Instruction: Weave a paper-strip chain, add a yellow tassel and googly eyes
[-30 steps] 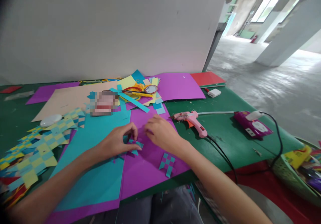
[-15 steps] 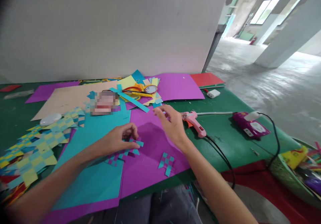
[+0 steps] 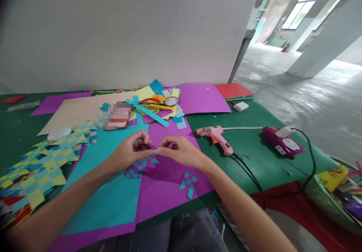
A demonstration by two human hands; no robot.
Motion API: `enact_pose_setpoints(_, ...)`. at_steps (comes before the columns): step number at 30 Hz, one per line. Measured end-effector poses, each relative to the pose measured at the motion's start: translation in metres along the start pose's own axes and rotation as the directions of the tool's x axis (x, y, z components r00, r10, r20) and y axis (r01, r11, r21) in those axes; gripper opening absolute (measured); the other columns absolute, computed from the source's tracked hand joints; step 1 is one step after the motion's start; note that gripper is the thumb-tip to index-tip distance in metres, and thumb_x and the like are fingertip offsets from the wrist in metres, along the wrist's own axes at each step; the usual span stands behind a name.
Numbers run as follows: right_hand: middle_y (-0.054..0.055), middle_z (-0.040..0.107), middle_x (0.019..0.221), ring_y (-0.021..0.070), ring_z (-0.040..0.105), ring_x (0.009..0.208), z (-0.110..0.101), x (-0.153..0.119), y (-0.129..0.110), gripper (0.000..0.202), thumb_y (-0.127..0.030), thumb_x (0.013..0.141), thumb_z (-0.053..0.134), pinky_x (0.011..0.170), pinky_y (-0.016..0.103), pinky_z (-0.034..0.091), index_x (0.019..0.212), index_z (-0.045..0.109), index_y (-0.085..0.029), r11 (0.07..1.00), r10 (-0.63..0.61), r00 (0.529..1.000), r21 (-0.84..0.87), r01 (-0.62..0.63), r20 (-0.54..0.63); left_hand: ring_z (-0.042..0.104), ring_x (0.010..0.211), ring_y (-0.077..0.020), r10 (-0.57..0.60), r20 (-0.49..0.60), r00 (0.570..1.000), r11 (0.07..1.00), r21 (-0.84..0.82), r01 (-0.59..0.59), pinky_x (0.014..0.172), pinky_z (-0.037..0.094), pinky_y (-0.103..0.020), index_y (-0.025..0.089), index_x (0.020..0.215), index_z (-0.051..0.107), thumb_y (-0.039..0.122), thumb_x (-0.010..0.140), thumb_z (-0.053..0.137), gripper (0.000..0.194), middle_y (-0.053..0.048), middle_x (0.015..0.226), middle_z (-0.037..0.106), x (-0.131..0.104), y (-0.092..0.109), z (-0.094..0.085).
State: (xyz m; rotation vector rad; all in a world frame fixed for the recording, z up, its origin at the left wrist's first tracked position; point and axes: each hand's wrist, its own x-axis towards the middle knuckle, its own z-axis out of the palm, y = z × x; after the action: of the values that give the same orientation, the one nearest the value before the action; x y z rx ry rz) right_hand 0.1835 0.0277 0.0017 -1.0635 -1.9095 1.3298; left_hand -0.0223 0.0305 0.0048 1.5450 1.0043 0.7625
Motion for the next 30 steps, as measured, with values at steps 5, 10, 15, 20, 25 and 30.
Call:
enact_pose_setpoints(5, -0.002, 0.057, 0.070, 0.0087, 0.047, 0.062, 0.005, 0.001, 0.003, 0.014, -0.029, 0.081, 0.061, 0.058, 0.022, 0.037, 0.079, 0.061, -0.015, 1.000, -0.006, 1.000, -0.030, 0.005, -0.022, 0.055, 0.070, -0.0114, 0.008, -0.016, 1.000, 1.000, 0.022, -0.007, 0.064, 0.048, -0.024, 0.020, 0.080, 0.045, 0.031, 0.074, 0.072, 0.030, 0.003, 0.077, 0.056, -0.001, 0.000, 0.001)
enact_pose_setpoints(10, -0.003, 0.054, 0.066, 0.0080, 0.045, 0.060, 0.008, 0.002, 0.006, 0.008, -0.022, 0.080, 0.058, 0.056, 0.022, 0.035, 0.077, 0.060, -0.015, 0.999, -0.021, 0.999, -0.040, 0.020, -0.034, 0.055, 0.068, -0.0113, 0.018, -0.008, 1.000, 0.999, 0.049, -0.018, 0.063, 0.047, -0.024, 0.020, 0.080, 0.048, 0.033, 0.073, 0.072, 0.029, 0.003, 0.076, 0.055, -0.001, 0.000, 0.003)
enact_pose_setpoints(15, -0.004, 0.053, 0.065, 0.0077, 0.044, 0.059, 0.011, 0.001, 0.006, 0.003, -0.017, 0.076, 0.056, 0.056, 0.022, 0.035, 0.075, 0.058, -0.015, 0.998, -0.013, 0.999, -0.054, 0.011, -0.047, 0.052, 0.059, -0.0097, 0.031, -0.021, 0.999, 0.999, 0.035, -0.030, 0.055, 0.043, -0.022, 0.020, 0.080, 0.048, 0.033, 0.075, 0.070, 0.026, 0.004, 0.069, 0.054, 0.000, 0.002, 0.004)
enact_pose_setpoints(20, -0.006, 0.046, 0.061, 0.0078, 0.039, 0.057, 0.013, 0.001, 0.005, 0.014, -0.028, 0.076, 0.062, 0.053, 0.022, 0.031, 0.077, 0.060, -0.015, 0.994, 0.024, 1.000, -0.105, -0.025, -0.007, 0.053, 0.060, -0.0098, 0.068, -0.072, 0.995, 0.996, 0.060, -0.064, 0.055, 0.043, -0.021, 0.019, 0.077, 0.049, 0.030, 0.075, 0.071, 0.024, 0.005, 0.066, 0.053, -0.001, 0.002, 0.006)
enact_pose_setpoints(25, -0.007, 0.036, 0.058, 0.0072, 0.033, 0.056, 0.010, 0.002, 0.004, 0.018, -0.029, 0.077, 0.059, 0.052, 0.022, 0.027, 0.067, 0.052, -0.016, 0.996, 0.017, 1.000, -0.084, -0.018, -0.014, 0.058, 0.060, -0.0121, 0.067, -0.244, 0.967, 0.995, -0.053, -0.082, 0.058, 0.046, -0.024, 0.019, 0.074, 0.052, 0.027, 0.073, 0.074, 0.023, 0.003, 0.063, 0.058, 0.002, -0.001, 0.004)
enact_pose_setpoints(30, -0.006, 0.035, 0.061, 0.0074, 0.032, 0.058, 0.008, 0.002, 0.004, 0.020, -0.032, 0.076, 0.061, 0.052, 0.022, 0.026, 0.068, 0.049, -0.017, 0.998, 0.036, 0.999, -0.050, -0.037, -0.024, 0.056, 0.059, -0.0088, -0.019, -0.582, 0.813, 0.896, -0.370, -0.244, 0.059, 0.045, -0.022, 0.018, 0.076, 0.054, 0.023, 0.069, 0.074, 0.022, 0.002, 0.069, 0.061, 0.011, -0.007, -0.013)
